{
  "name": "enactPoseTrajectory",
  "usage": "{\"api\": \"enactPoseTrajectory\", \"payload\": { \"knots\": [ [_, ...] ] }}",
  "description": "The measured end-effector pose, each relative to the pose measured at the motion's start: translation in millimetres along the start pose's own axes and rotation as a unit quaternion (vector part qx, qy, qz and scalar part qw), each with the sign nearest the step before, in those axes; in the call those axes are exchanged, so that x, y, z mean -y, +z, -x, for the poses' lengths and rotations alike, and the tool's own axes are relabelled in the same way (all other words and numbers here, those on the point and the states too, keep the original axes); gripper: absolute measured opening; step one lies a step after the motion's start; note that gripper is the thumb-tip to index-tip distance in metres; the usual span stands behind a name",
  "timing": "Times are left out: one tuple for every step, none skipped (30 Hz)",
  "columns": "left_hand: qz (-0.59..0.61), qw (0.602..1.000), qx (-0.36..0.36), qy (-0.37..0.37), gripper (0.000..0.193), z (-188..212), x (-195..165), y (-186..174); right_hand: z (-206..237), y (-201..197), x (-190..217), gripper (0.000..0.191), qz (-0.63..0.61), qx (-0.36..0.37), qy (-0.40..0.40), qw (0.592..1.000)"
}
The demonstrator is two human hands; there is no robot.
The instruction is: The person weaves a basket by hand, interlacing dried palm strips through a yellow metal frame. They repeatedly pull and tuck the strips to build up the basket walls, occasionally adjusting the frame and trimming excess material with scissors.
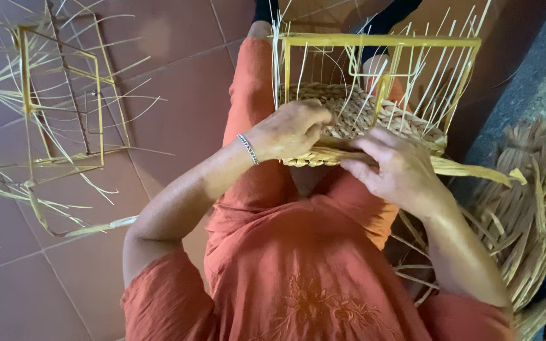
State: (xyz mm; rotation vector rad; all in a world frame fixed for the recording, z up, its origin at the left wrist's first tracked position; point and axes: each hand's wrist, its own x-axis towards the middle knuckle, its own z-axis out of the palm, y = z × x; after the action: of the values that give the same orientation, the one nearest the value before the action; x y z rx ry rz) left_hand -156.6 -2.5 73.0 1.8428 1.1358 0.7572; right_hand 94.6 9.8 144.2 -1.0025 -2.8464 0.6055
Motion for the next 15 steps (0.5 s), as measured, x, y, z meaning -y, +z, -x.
{"api": "enactPoseTrajectory", "payload": {
  "knots": [
    [0.032,0.999,0.019,-0.035,0.018,-0.9,-1.0,-0.3,-1.5,1.7,0.8,0.032,-0.018,0.037,0.037,0.998],
    [0.008,0.995,0.051,-0.089,0.016,-2.5,-2.4,1.0,-2.8,3.1,1.4,0.027,-0.035,0.075,0.073,0.994],
    [-0.017,0.986,0.081,-0.142,0.017,-5.8,-4.0,3.5,-5.5,4.0,1.2,0.023,-0.052,0.111,0.108,0.987],
    [-0.042,0.974,0.112,-0.195,0.021,-9.5,-5.4,6.5,-8.0,3.7,0.0,0.022,-0.051,0.114,0.1,0.987],
    [-0.073,0.982,0.075,-0.157,0.018,-10.2,-7.1,10.0,-10.5,3.4,-0.7,0.021,-0.051,0.117,0.094,0.987],
    [-0.104,0.987,0.038,-0.118,0.016,-10.7,-8.9,13.8,-13.1,2.6,-1.9,0.021,-0.051,0.12,0.087,0.988],
    [-0.135,0.988,0.0,-0.078,0.014,-11.1,-10.3,16.2,-14.9,0.3,-3.6,0.021,-0.062,0.091,0.064,0.992],
    [-0.118,0.99,-0.005,-0.076,0.013,-10.5,-11.1,17.1,-15.8,-3.0,-6.1,0.021,-0.074,0.062,0.041,0.994],
    [-0.1,0.992,-0.009,-0.076,0.012,-8.8,-11.8,16.5,-15.9,-5.7,-7.8,0.021,-0.086,0.033,0.019,0.996],
    [-0.082,0.994,-0.014,-0.075,0.012,-6.8,-12.3,14.3,-15.3,-7.8,-9.1,0.023,-0.061,0.033,0.033,0.997],
    [-0.057,0.995,0.01,-0.079,0.014,-4.1,-12.3,10.2,-13.6,-10.1,-10.6,0.025,-0.036,0.033,0.048,0.998],
    [-0.033,0.995,0.034,-0.083,0.019,-1.4,-11.5,3.9,-12.1,-11.3,-11.8,0.027,-0.011,0.033,0.063,0.997],
    [-0.008,0.995,0.058,-0.086,0.024,1.7,-10.9,-2.4,-10.7,-10.5,-11.8,0.026,0.012,-0.012,0.03,0.999],
    [0.031,0.992,0.083,-0.092,0.025,5.6,-9.8,-9.1,-9.0,-8.5,-11.1,0.025,0.035,-0.058,-0.002,0.998],
    [0.07,0.987,0.108,-0.098,0.029,9.4,-8.1,-16.0,-8.5,-5.5,-10.1,0.024,0.058,-0.103,-0.034,0.992]
  ]
}}
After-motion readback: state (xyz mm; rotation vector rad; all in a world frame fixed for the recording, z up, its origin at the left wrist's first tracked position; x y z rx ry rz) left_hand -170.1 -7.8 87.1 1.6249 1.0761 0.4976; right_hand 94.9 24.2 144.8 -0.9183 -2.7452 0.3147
